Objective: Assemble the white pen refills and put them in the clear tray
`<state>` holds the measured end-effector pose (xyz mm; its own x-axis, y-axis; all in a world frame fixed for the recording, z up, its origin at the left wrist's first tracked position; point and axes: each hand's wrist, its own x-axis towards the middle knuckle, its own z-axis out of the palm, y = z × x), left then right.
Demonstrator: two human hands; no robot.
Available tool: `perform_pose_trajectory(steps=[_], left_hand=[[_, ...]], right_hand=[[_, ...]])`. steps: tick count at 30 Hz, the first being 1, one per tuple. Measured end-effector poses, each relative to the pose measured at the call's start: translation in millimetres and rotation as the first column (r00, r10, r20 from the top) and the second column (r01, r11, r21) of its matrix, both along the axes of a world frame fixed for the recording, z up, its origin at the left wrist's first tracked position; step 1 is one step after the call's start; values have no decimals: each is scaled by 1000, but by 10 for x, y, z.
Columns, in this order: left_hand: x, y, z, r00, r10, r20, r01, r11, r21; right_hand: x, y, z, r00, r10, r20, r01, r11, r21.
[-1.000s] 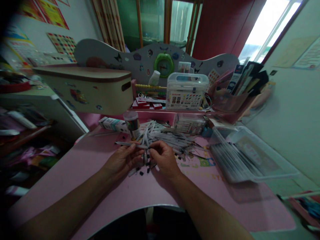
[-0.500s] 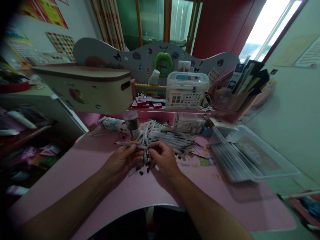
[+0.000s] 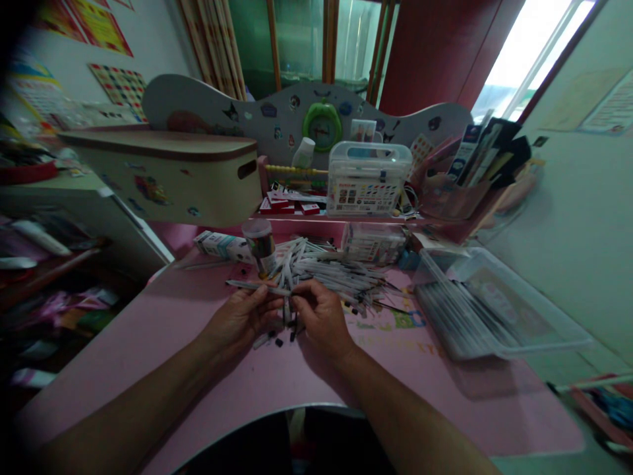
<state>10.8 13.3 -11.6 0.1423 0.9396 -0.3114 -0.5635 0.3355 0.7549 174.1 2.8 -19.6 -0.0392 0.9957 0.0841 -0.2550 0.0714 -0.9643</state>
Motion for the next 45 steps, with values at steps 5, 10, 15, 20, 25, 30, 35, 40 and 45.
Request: perform_pose_trajectory(steps=[5,10,15,20,25,30,35,40,45], left_hand=[[16,-9,4,1000,-7,-7,7,1000,-4],[-4,-17,-5,999,-39,-21,39,999,4],[-23,-40,-22,998,-59,-33,60,998,23],[-21,-46,-10,998,-57,-38,59,997,40],[-28,-29,-11,998,-56,-25,57,998,40],[-27,-36,-17,997,-69,-39,71,996,45],[-28,-41,-14,997,-64,-31,66,996,60],[-40,-35,-21,996,-84,-14,84,994,63],[-42,-39,-17,995,-92,-40,94,994,63]], right_hand=[[-21,7,43,992,-103,74,96,991,88],[-31,-15,12,995,-95,-4,95,995,-25],[-18,-43,21,997,-51,51,52,998,-17],[-10,-58,58,990,22,-137,-34,995,-92],[-17,-59,44,993,31,-117,-41,996,-78],[-75,-59,47,988,38,-148,-51,995,-83],[-44,-37,42,990,47,-135,-58,995,-80],[-57,-28,22,982,70,-177,-85,994,-74],[-87,-47,40,977,49,-208,-67,994,-82]])
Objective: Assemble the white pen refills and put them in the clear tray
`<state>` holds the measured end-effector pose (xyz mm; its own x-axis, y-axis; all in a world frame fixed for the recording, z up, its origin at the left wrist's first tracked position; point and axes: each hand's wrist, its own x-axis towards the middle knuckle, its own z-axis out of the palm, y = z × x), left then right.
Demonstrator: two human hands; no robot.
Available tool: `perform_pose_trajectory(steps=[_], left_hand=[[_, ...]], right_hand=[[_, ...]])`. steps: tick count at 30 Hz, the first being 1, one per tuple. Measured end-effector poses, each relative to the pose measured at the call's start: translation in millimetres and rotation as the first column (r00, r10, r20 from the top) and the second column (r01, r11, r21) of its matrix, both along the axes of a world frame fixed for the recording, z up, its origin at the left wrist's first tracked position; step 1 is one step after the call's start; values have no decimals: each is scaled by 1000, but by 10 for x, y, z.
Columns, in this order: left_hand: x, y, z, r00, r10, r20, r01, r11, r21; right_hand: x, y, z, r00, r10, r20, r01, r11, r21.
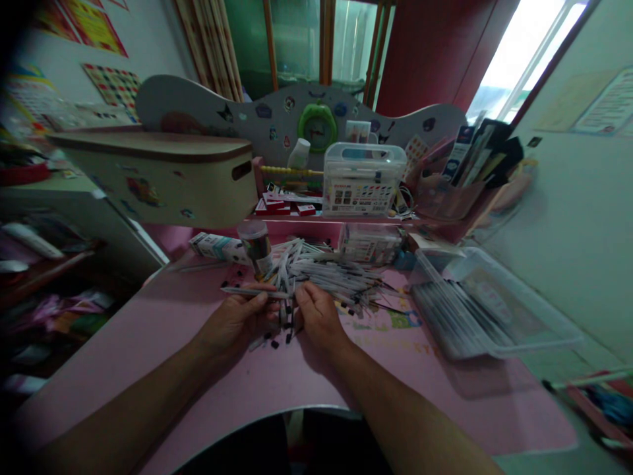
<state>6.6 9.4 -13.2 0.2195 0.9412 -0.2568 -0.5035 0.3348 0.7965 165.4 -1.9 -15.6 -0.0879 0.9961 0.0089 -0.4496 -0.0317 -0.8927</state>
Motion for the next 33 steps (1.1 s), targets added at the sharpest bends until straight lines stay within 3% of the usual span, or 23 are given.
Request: perform_pose_trajectory(steps=[6,14,20,25,33], left_hand=[[1,-2,11,1000,0,-12,-1,1000,-4],[0,-1,16,1000,0,8,0,1000,4],[-3,8,-2,999,6,35,-7,1000,13],[-9,3,23,999,10,45,-10,1000,-7],[6,-33,54,1000,13,10,-13,1000,-7]], right_hand=[[-13,-13,-19,996,26,-81,-29,999,-32],[35,8,6,983,-30,180,20,998,56],[24,15,-77,998,-10,64,7,999,34],[64,51,-171,995,19,93,-22,999,37],[61,27,-128,996,27,88,-30,999,36]])
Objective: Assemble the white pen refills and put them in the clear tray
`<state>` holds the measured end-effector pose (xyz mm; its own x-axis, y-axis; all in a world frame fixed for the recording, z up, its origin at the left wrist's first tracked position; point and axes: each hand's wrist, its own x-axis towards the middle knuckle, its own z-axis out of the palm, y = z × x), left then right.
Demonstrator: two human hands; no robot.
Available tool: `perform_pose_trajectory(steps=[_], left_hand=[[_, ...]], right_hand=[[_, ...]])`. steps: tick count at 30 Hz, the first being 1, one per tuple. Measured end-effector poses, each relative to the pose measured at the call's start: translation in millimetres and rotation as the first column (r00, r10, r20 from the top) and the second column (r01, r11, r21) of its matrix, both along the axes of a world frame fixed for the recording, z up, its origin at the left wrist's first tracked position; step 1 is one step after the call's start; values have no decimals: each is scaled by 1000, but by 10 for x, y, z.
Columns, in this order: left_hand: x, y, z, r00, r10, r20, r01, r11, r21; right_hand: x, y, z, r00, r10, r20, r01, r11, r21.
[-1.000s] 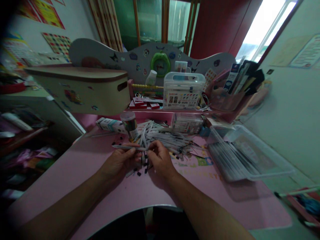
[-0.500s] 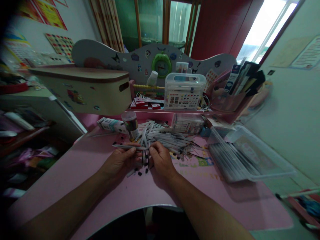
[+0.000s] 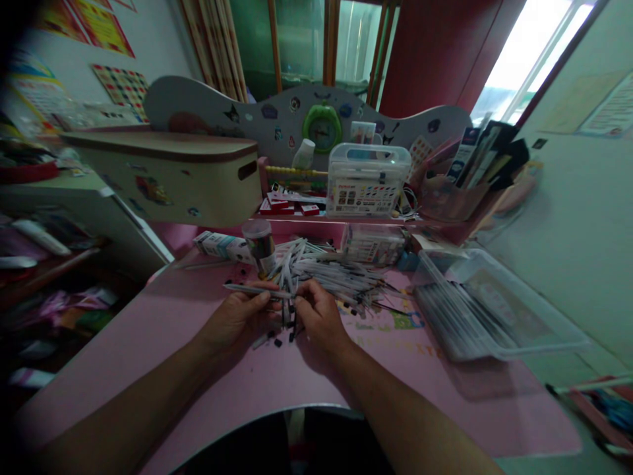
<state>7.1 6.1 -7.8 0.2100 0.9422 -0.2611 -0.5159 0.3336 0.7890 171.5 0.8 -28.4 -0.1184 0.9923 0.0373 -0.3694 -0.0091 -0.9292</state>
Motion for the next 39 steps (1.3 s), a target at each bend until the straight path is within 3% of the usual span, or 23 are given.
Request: perform_pose_trajectory(steps=[6,12,15,18,21,25,29,32,36,39], left_hand=[[3,-6,-5,1000,-9,-11,9,1000,22],[-22,10,43,999,15,-47,-13,999,37],[-62,56,72,982,166,-93,-155,982,111],[-103,111,72,930,354,-101,-333,926,178],[-124,146,41,906,412,-92,-392,902,178],[-116,152,-14,918,382,-105,-354,911,210],[-95,132,-39,930,325,-172,-278,927,250],[-85,115,-47,933,295,-205,-243,938,247],[-80,93,-55,939,249,-238,-198,955,219],[-58,58,-38,959,159,-237,-125,981,152]], right_hand=[[-26,-12,-4,999,-12,44,11,1000,23],[23,-23,62,952,-58,300,10,987,158],[29,-60,114,798,-170,577,-77,922,379],[-11,-101,118,610,-250,752,-315,794,519],[-79,-137,66,473,-256,843,-516,695,500],[-159,-150,-47,378,-311,872,-560,673,483],[-195,-116,-101,381,-321,867,-543,681,491],[-168,-74,-56,443,-284,851,-461,742,487],[-56,43,-6,644,-224,731,-227,857,463],[29,159,-33,821,-174,543,-2,951,309]])
